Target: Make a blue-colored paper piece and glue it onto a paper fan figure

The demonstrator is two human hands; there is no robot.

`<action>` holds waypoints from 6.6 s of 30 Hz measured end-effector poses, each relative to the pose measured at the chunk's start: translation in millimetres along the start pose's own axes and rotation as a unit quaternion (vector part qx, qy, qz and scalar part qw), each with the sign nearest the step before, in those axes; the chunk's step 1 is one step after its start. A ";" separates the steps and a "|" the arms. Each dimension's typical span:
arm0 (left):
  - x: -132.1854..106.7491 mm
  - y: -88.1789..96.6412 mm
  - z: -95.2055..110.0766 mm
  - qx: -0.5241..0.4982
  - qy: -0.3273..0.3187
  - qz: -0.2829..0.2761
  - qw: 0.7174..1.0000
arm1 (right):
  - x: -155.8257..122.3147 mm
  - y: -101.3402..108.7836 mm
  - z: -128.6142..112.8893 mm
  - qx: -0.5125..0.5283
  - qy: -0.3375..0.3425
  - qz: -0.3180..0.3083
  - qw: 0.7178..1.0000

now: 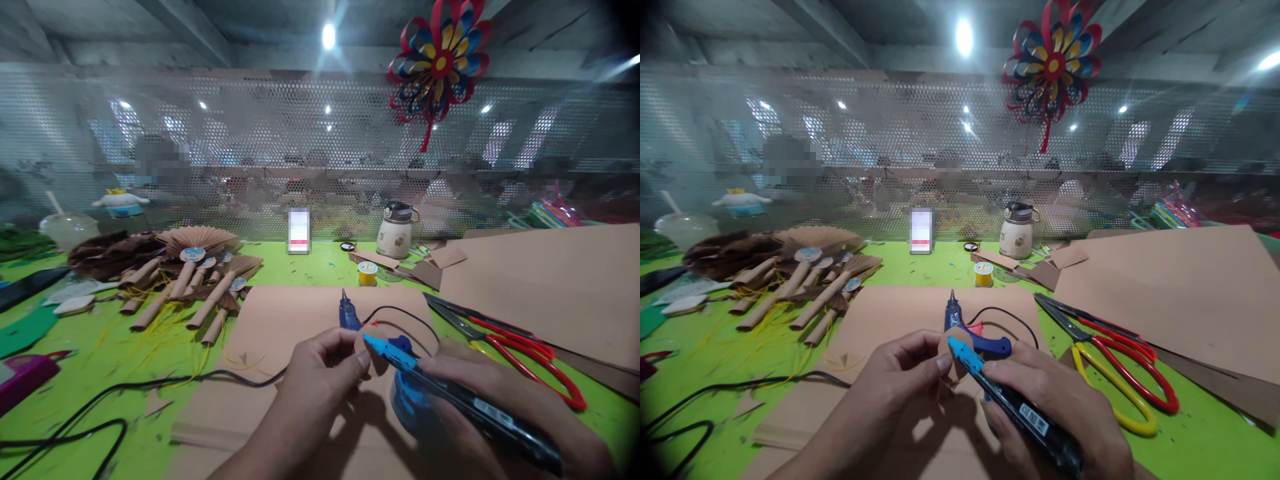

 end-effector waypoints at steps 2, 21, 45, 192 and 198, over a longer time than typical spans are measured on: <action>-0.4 0.3 -0.9 0.002 0.000 -0.001 1.000 | 0.0 -0.8 -0.3 -0.005 0.001 -0.004 1.000; 0.6 -0.5 -0.3 0.002 0.005 0.006 1.000 | -1.9 3.7 4.8 -0.008 -0.008 -0.003 1.000; -3.7 -2.4 5.7 0.028 -0.017 0.006 0.999 | 3.4 0.7 -1.1 -0.011 0.010 -0.026 1.000; -4.2 -2.4 3.7 0.008 0.018 -0.007 1.000 | 5.4 8.4 -2.8 -0.030 0.028 -0.010 0.999; -3.3 -1.4 3.5 0.009 0.005 -0.010 1.000 | 3.5 9.3 -4.3 -0.052 0.023 -0.011 0.998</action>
Point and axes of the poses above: each hand's wrist, its own x-axis towards the middle knuckle, its own y-axis out of the back of the hand, z = x × y, the point moved 6 cm from there along x, towards the middle knuckle, and after that the axes turned 11 degrees about -y, right-handed, at the moved point
